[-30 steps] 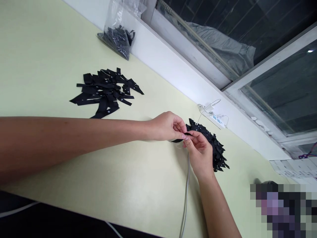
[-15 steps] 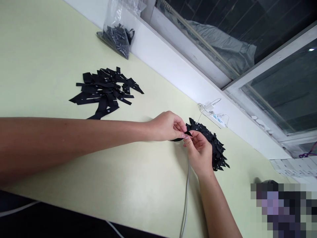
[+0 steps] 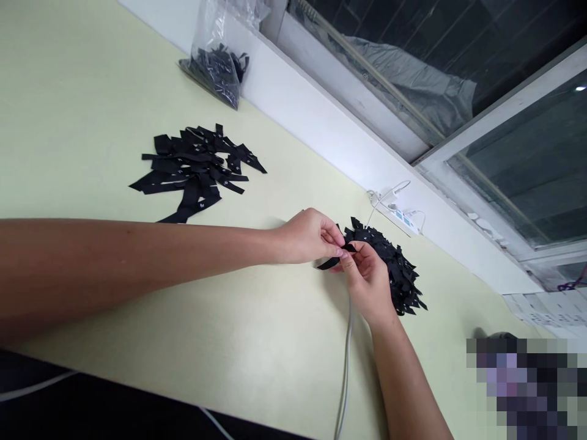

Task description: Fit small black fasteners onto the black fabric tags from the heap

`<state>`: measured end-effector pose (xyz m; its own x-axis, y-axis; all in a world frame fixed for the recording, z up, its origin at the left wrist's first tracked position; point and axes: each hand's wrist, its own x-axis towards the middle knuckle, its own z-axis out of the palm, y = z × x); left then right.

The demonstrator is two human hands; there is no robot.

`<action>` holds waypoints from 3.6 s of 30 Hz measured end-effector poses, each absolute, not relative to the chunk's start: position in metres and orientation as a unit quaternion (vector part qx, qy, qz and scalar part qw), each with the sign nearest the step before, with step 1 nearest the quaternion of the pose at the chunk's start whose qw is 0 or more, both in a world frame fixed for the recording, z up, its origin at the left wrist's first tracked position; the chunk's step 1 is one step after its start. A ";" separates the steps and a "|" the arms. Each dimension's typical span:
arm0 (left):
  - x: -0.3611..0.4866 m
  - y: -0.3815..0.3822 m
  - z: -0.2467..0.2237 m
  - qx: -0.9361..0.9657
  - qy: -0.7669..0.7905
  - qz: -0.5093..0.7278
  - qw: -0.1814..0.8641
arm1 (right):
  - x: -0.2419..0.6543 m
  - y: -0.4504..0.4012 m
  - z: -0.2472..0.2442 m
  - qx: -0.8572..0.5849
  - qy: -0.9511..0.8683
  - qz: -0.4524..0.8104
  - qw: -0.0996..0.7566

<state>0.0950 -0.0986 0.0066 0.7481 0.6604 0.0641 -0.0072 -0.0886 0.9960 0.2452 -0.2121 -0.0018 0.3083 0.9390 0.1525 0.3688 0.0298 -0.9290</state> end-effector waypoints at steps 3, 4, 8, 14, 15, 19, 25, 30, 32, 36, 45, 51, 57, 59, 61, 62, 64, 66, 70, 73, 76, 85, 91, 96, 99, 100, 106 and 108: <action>0.096 -0.099 0.005 0.674 0.226 0.268 0.651 | 0.247 -0.212 0.000 -0.629 -0.493 0.292 0.525; 0.097 -0.099 0.005 0.668 0.218 0.269 0.659 | 0.248 -0.212 0.000 -0.631 -0.482 0.293 0.532; 0.097 -0.100 0.007 0.650 0.213 0.268 0.679 | 0.250 -0.213 0.004 -0.639 -0.442 0.310 0.548; 0.095 -0.101 0.012 0.641 0.239 0.260 0.682 | 0.249 -0.213 0.009 -0.610 -0.403 0.365 0.576; 0.094 -0.101 0.012 0.640 0.239 0.260 0.682 | 0.249 -0.213 0.009 -0.611 -0.400 0.366 0.576; 0.094 -0.101 0.011 0.642 0.243 0.264 0.678 | 0.247 -0.213 0.007 -0.635 -0.419 0.330 0.559; 0.095 -0.099 0.006 0.647 0.209 0.281 0.677 | 0.250 -0.211 0.012 -0.649 -0.424 0.306 0.552; 0.094 -0.097 0.002 0.668 0.202 0.283 0.658 | 0.285 -0.216 0.027 -0.721 -0.346 0.211 0.563; 0.093 -0.097 0.002 0.673 0.201 0.276 0.656 | 0.306 -0.219 0.029 -0.779 -0.342 0.136 0.508; 0.092 -0.097 0.003 0.682 0.201 0.262 0.652 | 0.336 -0.223 0.025 -0.877 -0.349 0.009 0.330; 0.091 -0.097 0.003 0.699 0.202 0.249 0.640 | 0.338 -0.225 0.025 -0.901 -0.348 -0.079 0.246; 0.087 -0.097 0.005 0.737 0.191 0.227 0.607 | 0.319 -0.221 0.025 -0.874 -0.352 -0.123 0.311; 0.083 -0.094 0.007 0.787 0.182 0.245 0.536 | 0.282 -0.213 0.011 -0.787 -0.472 -0.034 0.396; 0.083 -0.090 0.010 0.788 0.185 0.255 0.529 | 0.272 -0.213 0.009 -0.765 -0.505 0.006 0.400; 0.081 -0.086 0.018 0.792 0.194 0.255 0.519 | 0.265 -0.214 0.008 -0.755 -0.519 0.040 0.398; 0.079 -0.084 0.023 0.798 0.201 0.254 0.508 | 0.263 -0.214 0.007 -0.753 -0.523 0.051 0.396; 0.073 -0.079 0.035 0.816 0.216 0.249 0.474 | 0.260 -0.215 0.007 -0.750 -0.528 0.063 0.393; 0.062 -0.073 0.045 0.840 0.236 0.234 0.429 | 0.259 -0.215 0.005 -0.745 -0.534 0.073 0.393; 0.030 -0.050 0.049 0.875 0.311 0.237 0.287 | 0.256 -0.214 0.001 -0.726 -0.549 0.107 0.400; 0.005 -0.028 0.042 0.868 0.379 0.245 0.208 | 0.254 -0.214 0.000 -0.718 -0.556 0.126 0.399; -0.013 -0.007 0.037 0.868 0.413 0.227 0.158 | 0.254 -0.214 0.000 -0.726 -0.550 0.127 0.394; -0.031 0.028 0.020 0.873 0.434 0.206 0.088 | 0.255 -0.214 -0.002 -0.730 -0.544 0.150 0.387; -0.030 0.032 0.007 0.899 0.423 0.112 0.032 | 0.256 -0.213 -0.003 -0.728 -0.556 0.147 0.374; -0.028 0.035 0.006 0.899 0.415 0.137 0.034 | 0.255 -0.214 -0.002 -0.731 -0.557 0.147 0.366; -0.028 0.037 0.005 0.899 0.407 0.151 0.056 | 0.254 -0.214 -0.002 -0.729 -0.558 0.154 0.365; -0.028 0.038 0.005 0.898 0.406 0.157 0.064 | 0.254 -0.214 -0.002 -0.729 -0.557 0.158 0.365; -0.030 0.030 0.008 0.887 0.379 0.239 0.109 | 0.254 -0.214 -0.002 -0.731 -0.555 0.160 0.364; -0.030 0.025 0.013 0.879 0.372 0.267 0.134 | 0.254 -0.214 -0.001 -0.732 -0.552 0.161 0.364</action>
<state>-0.0295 0.0246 0.0126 0.5805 0.7256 0.3694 0.5828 -0.6871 0.4339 0.2539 -0.2136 -0.0011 0.3377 0.9265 0.1660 0.6922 -0.1250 -0.7108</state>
